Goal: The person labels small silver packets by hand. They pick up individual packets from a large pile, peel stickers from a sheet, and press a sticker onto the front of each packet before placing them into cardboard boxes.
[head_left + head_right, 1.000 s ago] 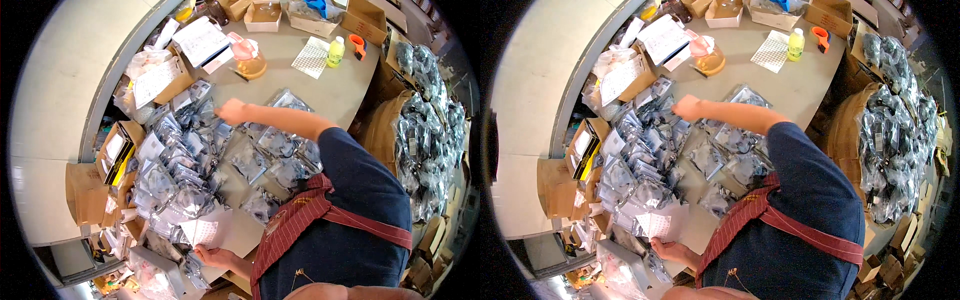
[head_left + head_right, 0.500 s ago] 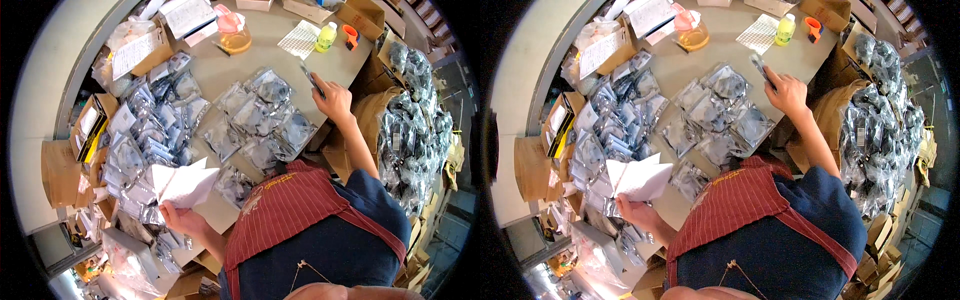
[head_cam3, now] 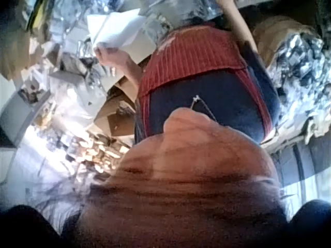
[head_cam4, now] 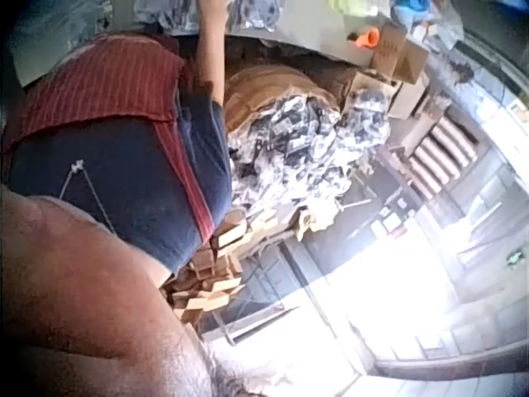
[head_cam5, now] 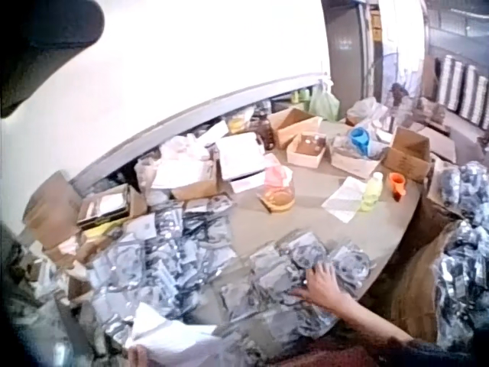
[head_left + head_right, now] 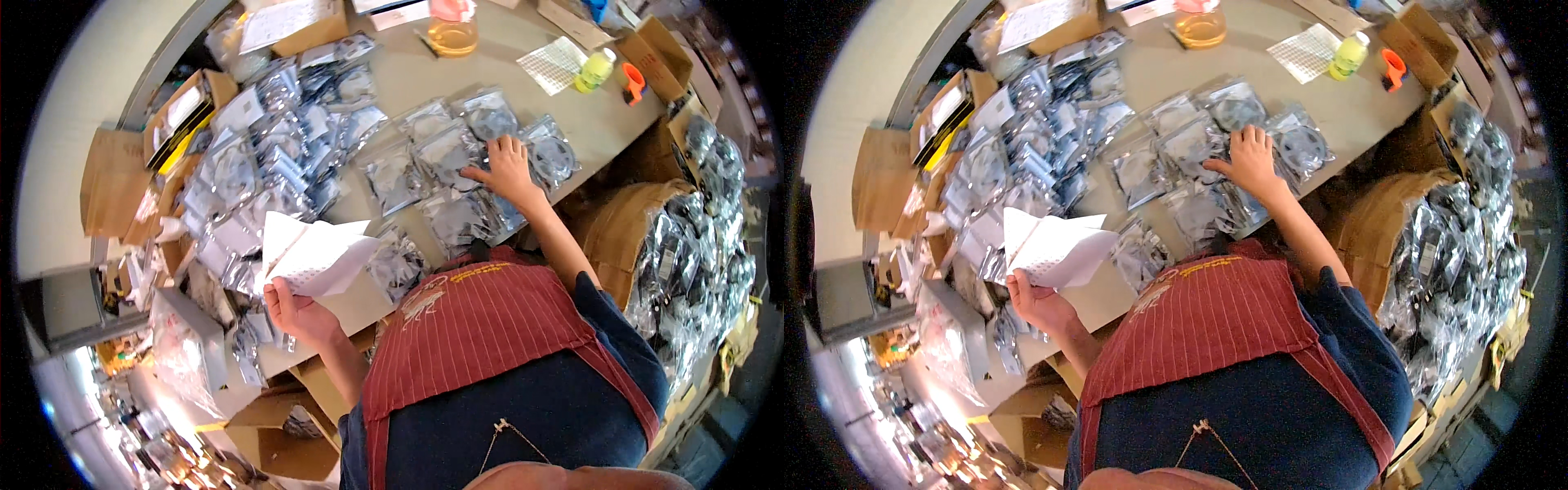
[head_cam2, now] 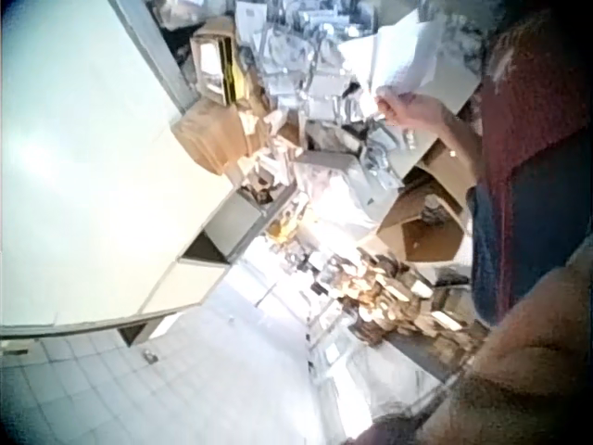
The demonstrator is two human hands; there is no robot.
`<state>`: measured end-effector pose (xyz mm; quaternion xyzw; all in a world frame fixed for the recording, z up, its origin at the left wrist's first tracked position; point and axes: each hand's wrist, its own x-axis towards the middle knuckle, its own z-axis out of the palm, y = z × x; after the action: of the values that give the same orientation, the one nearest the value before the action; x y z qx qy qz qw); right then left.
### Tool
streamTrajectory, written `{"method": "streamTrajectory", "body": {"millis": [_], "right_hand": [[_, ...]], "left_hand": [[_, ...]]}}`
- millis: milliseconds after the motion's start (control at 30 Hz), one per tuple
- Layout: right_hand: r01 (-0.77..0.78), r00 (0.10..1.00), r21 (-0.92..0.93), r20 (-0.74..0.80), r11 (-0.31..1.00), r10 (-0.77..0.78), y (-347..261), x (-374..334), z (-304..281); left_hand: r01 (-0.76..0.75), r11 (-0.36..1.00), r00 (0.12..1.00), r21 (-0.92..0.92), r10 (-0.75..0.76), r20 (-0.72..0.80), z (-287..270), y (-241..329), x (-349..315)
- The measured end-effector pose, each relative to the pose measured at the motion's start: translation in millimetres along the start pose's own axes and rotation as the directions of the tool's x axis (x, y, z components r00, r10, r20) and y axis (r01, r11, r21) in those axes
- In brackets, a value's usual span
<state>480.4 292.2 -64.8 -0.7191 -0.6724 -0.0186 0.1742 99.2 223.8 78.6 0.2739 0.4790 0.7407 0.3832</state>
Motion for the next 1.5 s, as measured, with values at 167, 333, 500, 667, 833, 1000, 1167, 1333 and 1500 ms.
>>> {"method": "streamTrajectory", "body": {"millis": [167, 333, 500, 667, 833, 1000, 1167, 1333, 1500], "right_hand": [[-0.002, 1.0, 0.341, 0.022, 0.94, -0.006, 3.4, 17.7, 23.7], [-0.063, 0.995, 0.618, -0.018, 0.784, 0.094, -23.7, 19.7, -26.1], [-0.005, 0.999, 0.845, 0.021, 0.535, -0.025, -89.1, 18.1, -62.7], [0.168, 0.945, 0.311, 0.218, 0.936, -0.242, -124.5, 14.7, -38.3], [0.341, 0.887, -0.137, 0.376, 0.93, -0.269, -116.3, 3.7, 3.4], [0.047, 0.892, 0.015, 0.449, 0.999, -0.049, -86.1, 8.9, 18.2], [0.128, 0.932, -0.063, 0.349, 0.99, -0.099, -119.8, 13.7, -30.2], [0.338, 0.881, 0.412, 0.178, 0.846, -0.438, -185.1, 5.1, -62.0], [0.405, 0.7, 0.689, 0.19, 0.601, -0.689, -304.6, -56.1, -23.9]], "left_hand": [[-0.158, 0.975, 0.968, 0.158, 0.185, -0.171, -55.7, 23.7, -10.5], [-0.193, 0.931, 0.891, 0.309, 0.298, -0.342, -105.6, 42.1, -31.6], [-0.26, 0.95, 0.871, 0.171, 0.307, -0.384, -119.8, 57.6, -46.5], [-0.278, 0.938, 0.834, 0.207, 0.343, -0.432, -136.2, 72.0, -60.5], [-0.295, 0.915, 0.698, 0.276, 0.403, -0.592, -168.7, 80.8, -86.6], [-0.269, 0.901, 0.61, 0.34, 0.432, -0.664, -198.9, 97.4, -114.7], [-0.277, 0.91, 0.539, 0.307, 0.412, -0.735, -219.5, 100.5, -142.3], [-0.247, 0.919, 0.529, 0.308, 0.394, -0.752, -221.7, 97.6, -162.6], [-0.255, 0.931, 0.519, 0.262, 0.36, -0.775, -217.1, 93.1, -163.4]]}}
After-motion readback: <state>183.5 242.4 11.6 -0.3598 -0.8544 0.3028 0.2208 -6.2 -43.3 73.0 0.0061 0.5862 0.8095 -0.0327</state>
